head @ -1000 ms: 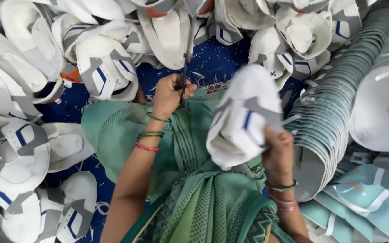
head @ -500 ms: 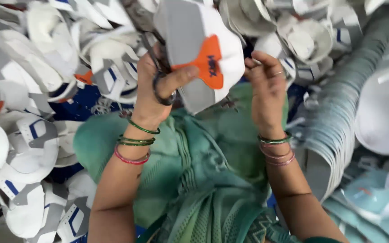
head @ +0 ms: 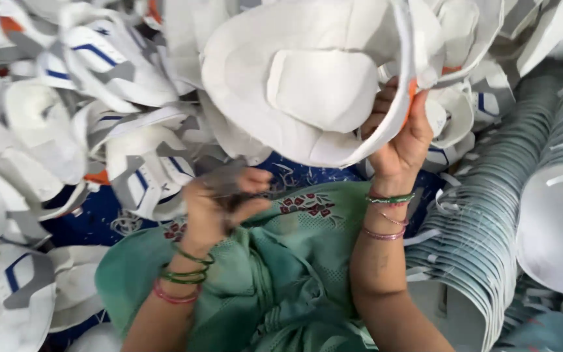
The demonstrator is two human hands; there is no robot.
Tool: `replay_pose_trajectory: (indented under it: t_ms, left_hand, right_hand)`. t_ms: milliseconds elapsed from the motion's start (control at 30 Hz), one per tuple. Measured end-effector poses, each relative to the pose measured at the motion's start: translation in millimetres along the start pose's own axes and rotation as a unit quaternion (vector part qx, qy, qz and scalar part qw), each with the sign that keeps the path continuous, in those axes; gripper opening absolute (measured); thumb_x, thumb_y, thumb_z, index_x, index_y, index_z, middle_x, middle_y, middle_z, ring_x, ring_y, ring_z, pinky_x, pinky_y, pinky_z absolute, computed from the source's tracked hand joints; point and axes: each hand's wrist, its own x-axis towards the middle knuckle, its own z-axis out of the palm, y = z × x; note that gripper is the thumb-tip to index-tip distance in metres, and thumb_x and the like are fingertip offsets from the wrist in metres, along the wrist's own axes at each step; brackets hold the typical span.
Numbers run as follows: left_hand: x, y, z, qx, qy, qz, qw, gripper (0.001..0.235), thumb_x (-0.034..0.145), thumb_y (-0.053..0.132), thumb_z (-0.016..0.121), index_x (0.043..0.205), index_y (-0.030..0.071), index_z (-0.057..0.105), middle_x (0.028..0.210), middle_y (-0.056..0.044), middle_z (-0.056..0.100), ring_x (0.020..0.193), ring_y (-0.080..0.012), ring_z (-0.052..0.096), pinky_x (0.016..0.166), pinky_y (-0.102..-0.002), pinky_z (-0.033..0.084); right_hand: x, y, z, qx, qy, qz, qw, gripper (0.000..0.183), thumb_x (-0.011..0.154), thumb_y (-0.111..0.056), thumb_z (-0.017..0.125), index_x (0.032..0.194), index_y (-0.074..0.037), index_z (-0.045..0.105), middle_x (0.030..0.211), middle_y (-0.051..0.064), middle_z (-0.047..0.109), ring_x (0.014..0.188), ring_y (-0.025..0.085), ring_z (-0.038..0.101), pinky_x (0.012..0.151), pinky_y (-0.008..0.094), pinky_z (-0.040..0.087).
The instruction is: The person trims excess material from shoe upper components using scissors.
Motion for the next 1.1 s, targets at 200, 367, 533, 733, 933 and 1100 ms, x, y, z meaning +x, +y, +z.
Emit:
replay_pose_trajectory:
  t_ms: [200, 367, 533, 733, 933, 1100]
  left_hand:
    - [5.1, -36.4, -35.6, -0.133, -0.080, -0.110, 0.982, 0.024, 0.088, 0.010, 0.083, 0.099, -0.005, 0.069, 0.111, -0.018, 0.079, 0.099, -0.0241, 0.077, 0.085, -0.037, 0.065]
    - [8.7, -33.6, -39.6, 0.350, -0.060, 0.006, 0.935, 0.030, 0.082, -0.003, 0.075, 0.111, 0.003, 0.072, 0.128, -0.006, 0.076, 0.102, -0.0225, 0.077, 0.084, -0.032, 0.062]
    - [11.1, -30.8, -59.4, 0.489, -0.050, 0.080, 0.867, 0.057, 0.059, -0.011, 0.059, 0.116, -0.004, 0.064, 0.135, -0.020, 0.066, 0.113, -0.0418, 0.060, 0.096, -0.048, 0.050]
    - [9.1, -47.1, -64.3, 0.482, -0.092, 0.066, 0.869, 0.052, 0.060, -0.004, 0.064, 0.112, -0.004, 0.064, 0.114, -0.021, 0.068, 0.110, -0.0414, 0.061, 0.095, -0.048, 0.051]
    - [6.5, -58.6, -55.4, 0.473, -0.095, 0.060, 0.874, 0.044, 0.064, -0.002, 0.064, 0.108, -0.003, 0.064, 0.108, -0.020, 0.068, 0.106, -0.0398, 0.063, 0.088, -0.046, 0.053]
    - [-7.3, -65.6, -49.3, 0.485, -0.093, -0.022, 0.869, 0.017, 0.076, 0.001, 0.070, 0.092, 0.002, 0.063, 0.087, -0.014, 0.067, 0.089, -0.0362, 0.064, 0.072, -0.048, 0.050]
  right_hand:
    - [0.7, -4.5, -20.6, 0.053, 0.040, 0.011, 0.998, 0.036, 0.107, -0.029, 0.067, 0.127, -0.001, 0.056, 0.097, -0.003, 0.058, 0.084, 0.005, 0.057, 0.076, 0.018, 0.052]
    - [-9.0, -12.1, -32.2, 0.072, 0.085, -0.005, 0.994, 0.046, 0.109, -0.033, 0.064, 0.132, 0.005, 0.054, 0.097, -0.001, 0.058, 0.084, 0.006, 0.056, 0.076, 0.018, 0.052]
    - [-20.9, -15.3, -27.6, -0.004, 0.093, -0.011, 0.996, 0.050, 0.108, -0.041, 0.060, 0.131, 0.003, 0.055, 0.097, 0.001, 0.059, 0.085, 0.008, 0.056, 0.076, 0.019, 0.052]
    - [-23.4, -8.9, -38.7, 0.027, 0.092, 0.029, 0.995, 0.046, 0.112, -0.041, 0.060, 0.125, 0.002, 0.055, 0.095, 0.002, 0.059, 0.082, 0.008, 0.056, 0.074, 0.019, 0.052]
    - [-17.3, 11.6, -39.9, -0.126, 0.149, 0.018, 0.981, 0.040, 0.106, -0.038, 0.064, 0.126, -0.005, 0.060, 0.096, 0.003, 0.059, 0.085, 0.011, 0.054, 0.071, 0.021, 0.050]
    - [-19.7, 13.2, -50.0, -0.062, 0.126, 0.033, 0.990, 0.038, 0.111, -0.038, 0.062, 0.125, -0.004, 0.057, 0.095, 0.001, 0.058, 0.082, 0.008, 0.053, 0.070, 0.018, 0.050]
